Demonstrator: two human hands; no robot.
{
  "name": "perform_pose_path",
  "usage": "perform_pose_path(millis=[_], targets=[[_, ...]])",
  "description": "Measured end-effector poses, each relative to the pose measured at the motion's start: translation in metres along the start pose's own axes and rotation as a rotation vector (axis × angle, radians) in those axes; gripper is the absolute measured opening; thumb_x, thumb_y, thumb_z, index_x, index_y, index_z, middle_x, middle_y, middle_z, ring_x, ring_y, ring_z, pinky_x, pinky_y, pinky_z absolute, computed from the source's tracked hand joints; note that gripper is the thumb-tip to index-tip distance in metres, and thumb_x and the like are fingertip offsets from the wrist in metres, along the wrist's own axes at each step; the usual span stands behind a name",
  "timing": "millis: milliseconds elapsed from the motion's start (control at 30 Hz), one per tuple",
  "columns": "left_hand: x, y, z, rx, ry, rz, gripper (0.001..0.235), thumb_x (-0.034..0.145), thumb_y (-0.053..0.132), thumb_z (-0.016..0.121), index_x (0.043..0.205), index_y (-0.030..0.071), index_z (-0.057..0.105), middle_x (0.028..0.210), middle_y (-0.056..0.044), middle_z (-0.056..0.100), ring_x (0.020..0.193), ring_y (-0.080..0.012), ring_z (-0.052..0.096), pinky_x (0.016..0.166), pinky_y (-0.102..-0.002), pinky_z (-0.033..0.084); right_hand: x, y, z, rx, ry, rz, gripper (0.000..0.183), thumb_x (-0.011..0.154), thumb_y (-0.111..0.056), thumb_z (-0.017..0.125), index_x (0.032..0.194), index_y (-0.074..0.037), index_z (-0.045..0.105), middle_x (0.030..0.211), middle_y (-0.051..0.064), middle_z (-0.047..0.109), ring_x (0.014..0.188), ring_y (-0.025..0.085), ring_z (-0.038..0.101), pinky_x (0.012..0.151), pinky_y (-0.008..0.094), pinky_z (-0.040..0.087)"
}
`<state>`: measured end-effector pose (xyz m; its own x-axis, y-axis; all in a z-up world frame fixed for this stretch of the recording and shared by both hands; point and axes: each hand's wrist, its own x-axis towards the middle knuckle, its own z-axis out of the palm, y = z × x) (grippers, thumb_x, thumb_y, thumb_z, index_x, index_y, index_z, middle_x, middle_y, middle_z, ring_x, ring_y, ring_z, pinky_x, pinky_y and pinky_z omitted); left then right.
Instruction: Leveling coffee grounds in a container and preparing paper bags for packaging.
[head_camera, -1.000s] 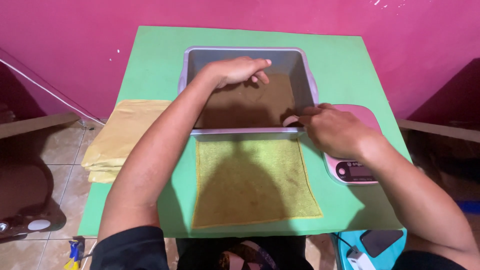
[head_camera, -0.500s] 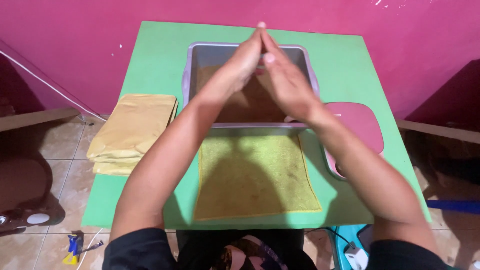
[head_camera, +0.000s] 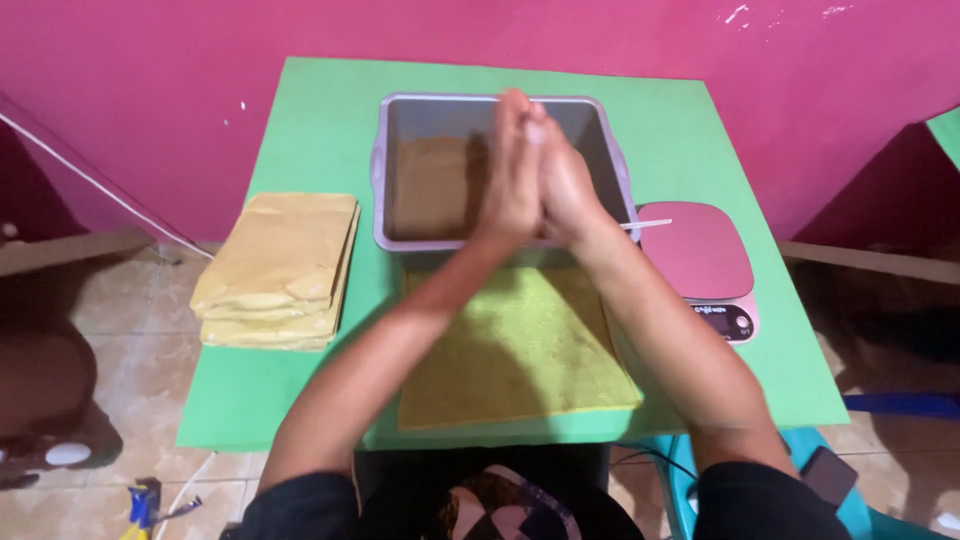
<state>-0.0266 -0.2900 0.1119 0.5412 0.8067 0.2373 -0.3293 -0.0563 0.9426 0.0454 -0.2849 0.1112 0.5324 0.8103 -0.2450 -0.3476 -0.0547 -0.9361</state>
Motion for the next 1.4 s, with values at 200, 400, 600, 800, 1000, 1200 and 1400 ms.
perform_pose_path(millis=[200,400,600,800,1000,1200,1400], targets=[[-0.006,-0.039,0.009,0.195,-0.056,0.175,0.08,0.104,0.058,0.02,0.164,0.008,0.001,0.175,-0.015,-0.004,0.163,-0.0251,-0.006,0.131,-0.041,0.001,0.067,0.011,-0.011,-0.059,0.053,-0.021,0.085,0.072,-0.053,0.067,0.147,-0.015,0.058,0.156,0.004,0.056,0.145,0.021,0.052,0.12,0.031,0.036],[-0.007,-0.051,0.009,0.224,-0.075,0.225,0.076,0.105,0.047,0.021,0.162,-0.002,0.009,0.172,-0.025,0.006,0.162,-0.0311,0.0,0.131,-0.045,0.002,0.076,0.003,-0.015,-0.246,0.153,-0.053,0.079,0.067,-0.065,0.065,0.131,-0.019,0.072,0.135,0.008,0.072,0.123,0.013,0.067,0.102,0.029,0.047],[0.074,-0.141,-0.021,0.407,-0.091,0.405,0.063,0.112,0.034,0.017,0.164,0.001,0.005,0.174,-0.017,0.007,0.163,-0.0257,0.008,0.133,-0.041,0.009,0.11,0.046,-0.034,0.111,-0.428,-0.245,0.046,0.109,-0.025,0.052,0.155,-0.027,0.052,0.061,-0.013,0.045,0.048,-0.002,0.032,0.043,0.017,0.021],[0.054,-0.122,-0.013,0.568,-0.051,0.552,0.034,0.109,0.022,0.025,0.137,0.003,0.023,0.142,-0.015,0.03,0.134,-0.0288,0.032,0.115,-0.043,0.026,0.066,0.019,-0.024,0.055,-0.284,-0.15,0.067,0.09,-0.031,0.068,0.154,-0.023,0.05,0.126,0.0,0.067,0.105,0.019,0.069,0.082,0.036,0.061],[-0.004,-0.035,-0.005,0.665,-0.025,0.52,0.033,0.101,0.022,0.043,0.072,0.008,0.042,0.063,-0.009,0.05,0.061,-0.0287,0.051,0.062,-0.047,0.035,0.084,-0.006,-0.056,-0.727,-0.151,-0.834,0.034,0.103,-0.022,0.054,0.074,-0.016,0.07,0.07,-0.009,0.066,0.07,0.003,0.055,0.069,0.025,0.046],[0.041,-0.032,-0.049,0.601,0.19,0.535,0.036,0.09,0.004,0.064,0.069,0.017,0.037,0.058,0.003,0.037,0.054,-0.0154,0.034,0.052,-0.036,0.031,0.056,-0.023,-0.053,-0.686,0.032,-1.094,0.055,0.114,-0.027,0.059,0.072,-0.016,0.025,0.069,-0.007,0.024,0.067,0.009,0.026,0.058,0.037,0.023],[0.046,-0.012,-0.005,-0.54,0.226,-0.127,0.039,0.093,0.046,0.054,0.096,0.009,0.066,0.084,-0.013,0.068,0.081,-0.0224,0.068,0.076,-0.037,0.055,0.002,-0.002,-0.027,-0.681,-0.509,-1.066,0.064,0.116,-0.061,0.023,0.166,-0.023,0.013,0.162,0.018,0.052,0.156,0.029,0.042,0.126,0.043,0.028]])
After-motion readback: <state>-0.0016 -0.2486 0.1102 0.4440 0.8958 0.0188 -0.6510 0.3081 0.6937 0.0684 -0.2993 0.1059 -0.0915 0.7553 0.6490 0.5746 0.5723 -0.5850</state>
